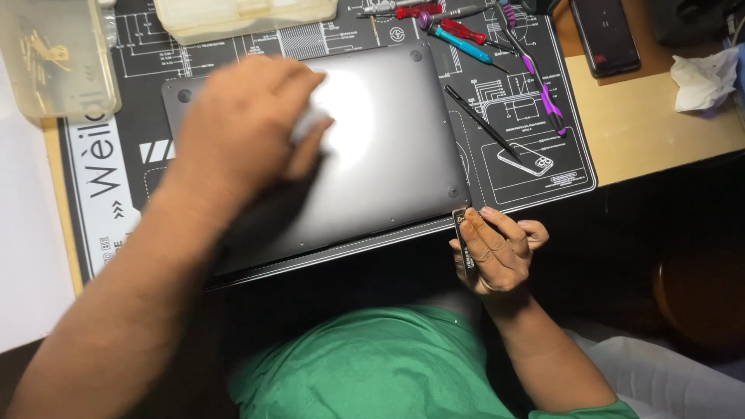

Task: Removing the back cover of a laptop using prying tools and hands to release internal clips.

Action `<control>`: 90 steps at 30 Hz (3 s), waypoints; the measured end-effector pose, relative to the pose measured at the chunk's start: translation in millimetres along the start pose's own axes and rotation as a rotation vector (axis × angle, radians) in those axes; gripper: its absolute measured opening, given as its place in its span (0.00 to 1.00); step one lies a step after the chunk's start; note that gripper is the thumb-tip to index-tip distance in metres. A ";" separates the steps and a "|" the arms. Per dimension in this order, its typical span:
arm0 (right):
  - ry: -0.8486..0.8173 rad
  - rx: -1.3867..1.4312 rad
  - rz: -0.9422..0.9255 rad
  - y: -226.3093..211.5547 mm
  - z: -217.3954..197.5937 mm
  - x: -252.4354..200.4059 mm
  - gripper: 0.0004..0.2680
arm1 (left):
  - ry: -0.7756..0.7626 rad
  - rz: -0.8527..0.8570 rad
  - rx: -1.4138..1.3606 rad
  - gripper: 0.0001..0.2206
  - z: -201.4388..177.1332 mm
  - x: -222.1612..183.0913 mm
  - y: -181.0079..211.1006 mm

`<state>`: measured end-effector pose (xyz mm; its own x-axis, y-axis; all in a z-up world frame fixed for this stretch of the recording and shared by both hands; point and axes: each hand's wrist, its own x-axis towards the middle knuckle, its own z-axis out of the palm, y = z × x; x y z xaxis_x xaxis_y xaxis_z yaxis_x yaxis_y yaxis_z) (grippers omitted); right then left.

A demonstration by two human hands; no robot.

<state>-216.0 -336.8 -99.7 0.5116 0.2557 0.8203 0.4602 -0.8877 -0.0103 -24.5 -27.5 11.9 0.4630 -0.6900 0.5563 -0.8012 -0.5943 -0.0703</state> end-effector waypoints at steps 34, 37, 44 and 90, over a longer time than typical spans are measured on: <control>0.242 0.065 0.103 -5.4 13.0 6.0 0.09 | 0.150 0.288 0.038 0.05 37.4 12.3 147.2; 0.222 0.060 0.090 -4.0 11.5 5.6 0.09 | 0.154 0.307 0.049 0.05 38.8 10.6 147.9; 0.142 0.070 -0.052 8.0 11.3 -6.7 0.08 | 0.136 0.352 0.003 0.06 44.5 7.8 147.1; -0.526 1.003 1.248 31.3 -76.9 16.0 0.08 | 0.165 0.354 -0.018 0.06 41.1 6.1 142.5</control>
<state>-249.2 -390.0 -43.0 0.9681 -0.0909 -0.2333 -0.2425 -0.1083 -0.9641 -120.3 -133.4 -28.8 0.0904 -0.7744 0.6262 -0.9076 -0.3230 -0.2683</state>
